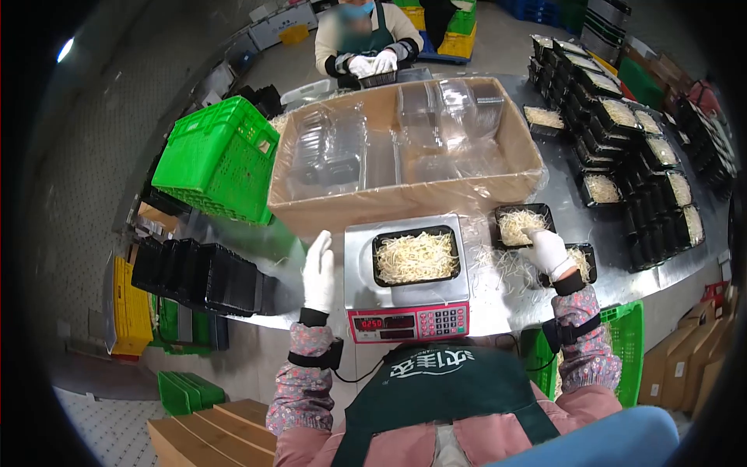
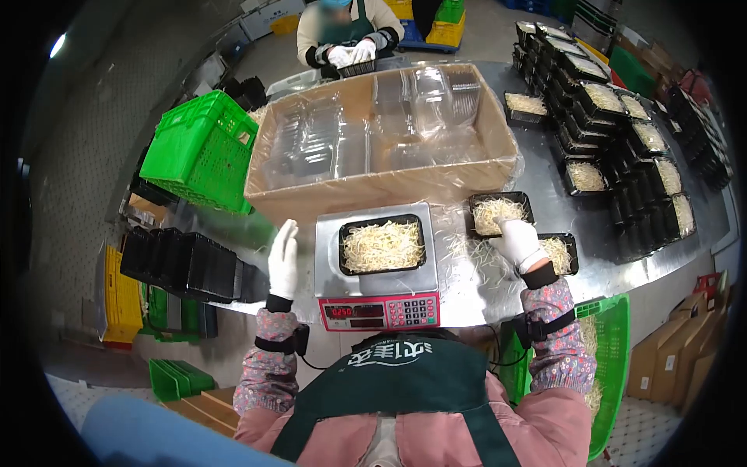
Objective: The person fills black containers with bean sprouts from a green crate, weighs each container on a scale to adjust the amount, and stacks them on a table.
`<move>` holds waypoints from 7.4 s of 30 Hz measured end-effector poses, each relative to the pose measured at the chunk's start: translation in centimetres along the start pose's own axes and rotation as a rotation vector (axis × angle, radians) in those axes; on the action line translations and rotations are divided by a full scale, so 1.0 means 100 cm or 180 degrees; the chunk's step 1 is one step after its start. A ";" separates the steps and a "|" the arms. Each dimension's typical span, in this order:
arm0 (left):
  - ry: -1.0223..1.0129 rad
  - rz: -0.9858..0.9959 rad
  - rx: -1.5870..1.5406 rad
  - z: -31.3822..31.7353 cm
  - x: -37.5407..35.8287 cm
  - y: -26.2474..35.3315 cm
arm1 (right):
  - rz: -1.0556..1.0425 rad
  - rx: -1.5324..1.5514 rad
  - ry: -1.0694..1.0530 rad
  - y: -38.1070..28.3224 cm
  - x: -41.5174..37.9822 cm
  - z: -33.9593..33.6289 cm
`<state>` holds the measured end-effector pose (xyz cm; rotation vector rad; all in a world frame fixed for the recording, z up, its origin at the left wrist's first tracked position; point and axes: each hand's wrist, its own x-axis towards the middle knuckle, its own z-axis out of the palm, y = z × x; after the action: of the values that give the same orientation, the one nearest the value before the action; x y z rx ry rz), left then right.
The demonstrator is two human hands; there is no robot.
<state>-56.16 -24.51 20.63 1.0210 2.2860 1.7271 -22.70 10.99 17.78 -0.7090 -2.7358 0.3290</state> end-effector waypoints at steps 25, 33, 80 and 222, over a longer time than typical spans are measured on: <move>-0.0841 0.0977 0.0869 0.084 -0.020 -0.012 | -0.0698 0.1569 -0.0385 -0.146 0.073 0.057; -0.1113 0.1508 0.1973 0.101 -0.014 -0.001 | -0.0904 0.1431 -0.0260 -0.161 0.071 0.052; -0.0627 0.0024 -0.0570 0.093 -0.016 -0.007 | -0.1181 0.1954 -0.0095 -0.157 0.071 0.037; -0.0409 -0.1449 -0.1218 0.085 -0.002 -0.038 | 0.1069 0.3558 0.0057 -0.093 0.072 0.136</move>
<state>-53.80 -18.18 14.19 0.4764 1.8219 1.7382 -37.31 4.69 9.49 -0.7635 -1.8932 1.6904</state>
